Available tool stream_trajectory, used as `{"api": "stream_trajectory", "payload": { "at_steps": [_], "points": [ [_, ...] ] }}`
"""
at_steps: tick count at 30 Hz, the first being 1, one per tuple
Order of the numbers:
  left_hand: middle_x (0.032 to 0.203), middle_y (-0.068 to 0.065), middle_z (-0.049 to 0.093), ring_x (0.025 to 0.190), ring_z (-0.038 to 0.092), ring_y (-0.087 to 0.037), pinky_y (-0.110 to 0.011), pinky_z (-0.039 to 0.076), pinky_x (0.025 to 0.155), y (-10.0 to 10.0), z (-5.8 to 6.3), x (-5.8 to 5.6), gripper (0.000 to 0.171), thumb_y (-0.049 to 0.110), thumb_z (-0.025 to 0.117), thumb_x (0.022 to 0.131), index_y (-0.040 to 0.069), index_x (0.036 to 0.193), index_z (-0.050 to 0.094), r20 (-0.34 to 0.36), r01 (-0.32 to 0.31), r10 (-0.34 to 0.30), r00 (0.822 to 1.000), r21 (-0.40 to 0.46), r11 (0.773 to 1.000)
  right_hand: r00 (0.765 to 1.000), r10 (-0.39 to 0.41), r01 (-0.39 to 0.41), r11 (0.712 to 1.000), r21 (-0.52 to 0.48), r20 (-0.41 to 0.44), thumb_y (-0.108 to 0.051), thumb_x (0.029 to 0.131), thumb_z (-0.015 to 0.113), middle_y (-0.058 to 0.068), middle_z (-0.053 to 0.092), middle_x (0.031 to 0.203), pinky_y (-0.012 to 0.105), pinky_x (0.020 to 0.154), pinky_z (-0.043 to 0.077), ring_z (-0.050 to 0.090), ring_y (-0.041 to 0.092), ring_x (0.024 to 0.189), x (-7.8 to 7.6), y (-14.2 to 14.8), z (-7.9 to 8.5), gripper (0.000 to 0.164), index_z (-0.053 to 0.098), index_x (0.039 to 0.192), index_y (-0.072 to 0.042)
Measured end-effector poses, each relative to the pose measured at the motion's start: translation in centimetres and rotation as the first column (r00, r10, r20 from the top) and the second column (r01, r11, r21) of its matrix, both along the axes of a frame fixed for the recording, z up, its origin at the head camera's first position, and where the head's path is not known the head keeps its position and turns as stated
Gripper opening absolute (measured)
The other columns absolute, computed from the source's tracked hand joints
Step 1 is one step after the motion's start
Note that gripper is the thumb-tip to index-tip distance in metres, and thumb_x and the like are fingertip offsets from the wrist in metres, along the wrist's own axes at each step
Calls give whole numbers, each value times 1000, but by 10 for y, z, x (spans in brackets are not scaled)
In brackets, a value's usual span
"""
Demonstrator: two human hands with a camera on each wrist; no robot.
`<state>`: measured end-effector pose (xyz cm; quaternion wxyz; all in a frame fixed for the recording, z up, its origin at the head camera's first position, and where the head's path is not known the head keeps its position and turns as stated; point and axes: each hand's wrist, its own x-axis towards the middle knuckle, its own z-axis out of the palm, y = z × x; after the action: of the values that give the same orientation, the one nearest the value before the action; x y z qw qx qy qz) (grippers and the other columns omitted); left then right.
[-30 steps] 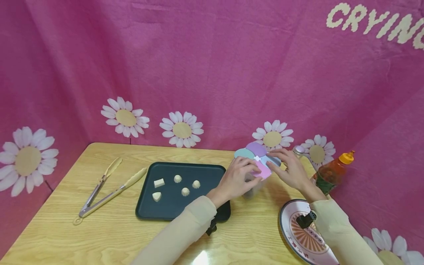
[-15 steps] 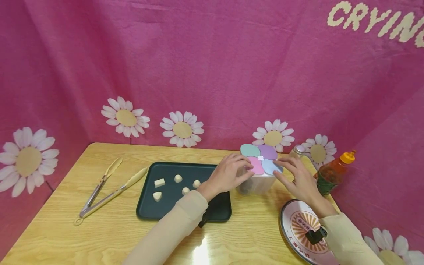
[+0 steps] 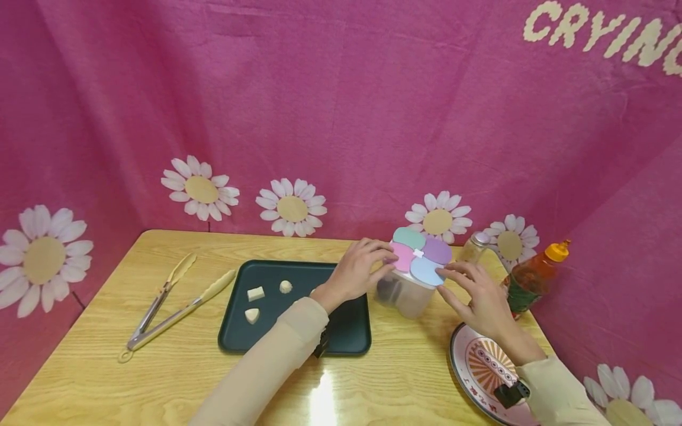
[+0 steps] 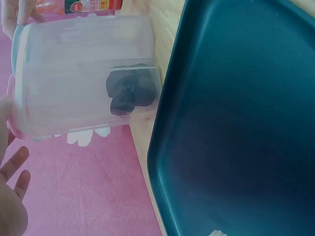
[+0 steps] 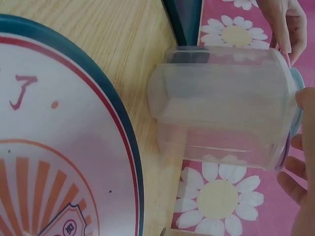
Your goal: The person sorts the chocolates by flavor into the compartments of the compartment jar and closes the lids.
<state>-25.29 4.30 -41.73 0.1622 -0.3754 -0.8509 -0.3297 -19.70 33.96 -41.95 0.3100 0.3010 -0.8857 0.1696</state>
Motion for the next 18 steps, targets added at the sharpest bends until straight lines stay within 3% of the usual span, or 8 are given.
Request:
{"api": "stream_trajectory", "payload": {
  "at_steps": [4, 8, 13, 18],
  "points": [
    [135, -4, 70, 126, 60, -23, -43, 48, 110, -3, 1, -4, 28, 26, 71, 102, 17, 128, 75, 29, -10, 10, 1000, -2, 1000, 999, 30, -30, 1000, 0, -14, -10, 79, 85, 11, 72, 116, 40, 88, 46, 63, 30, 108, 1, -4, 1, 41, 78, 120, -12],
    [136, -4, 69, 127, 59, -23, -42, 49, 110, -5, 2, -6, 30, 27, 71, 102, 16, 130, 74, 57, -14, 14, 998, 0, 1000, 998, 45, -45, 999, 15, -31, -15, 83, 83, 9, 72, 111, 38, 82, 46, 62, 27, 103, 1, -8, 3, 34, 79, 117, -13],
    [132, -3, 70, 126, 60, -23, -42, 49, 110, -5, 3, -4, 28, 28, 74, 100, 16, 126, 75, 37, -31, 31, 999, 1, 1000, 996, 83, -83, 996, 20, -38, -31, 93, 77, 10, 71, 109, 34, 79, 44, 60, 25, 99, -2, -8, 4, 29, 79, 116, -13],
    [124, -1, 73, 124, 61, -22, -43, 48, 111, 3, 1, 4, 26, 29, 79, 96, 17, 119, 75, -38, -6, 5, 999, -8, 1000, 989, 142, -142, 990, -7, -39, -58, 101, 62, 11, 70, 112, 31, 86, 42, 61, 27, 103, -9, -5, 5, 53, 77, 115, -9]
  ]
}}
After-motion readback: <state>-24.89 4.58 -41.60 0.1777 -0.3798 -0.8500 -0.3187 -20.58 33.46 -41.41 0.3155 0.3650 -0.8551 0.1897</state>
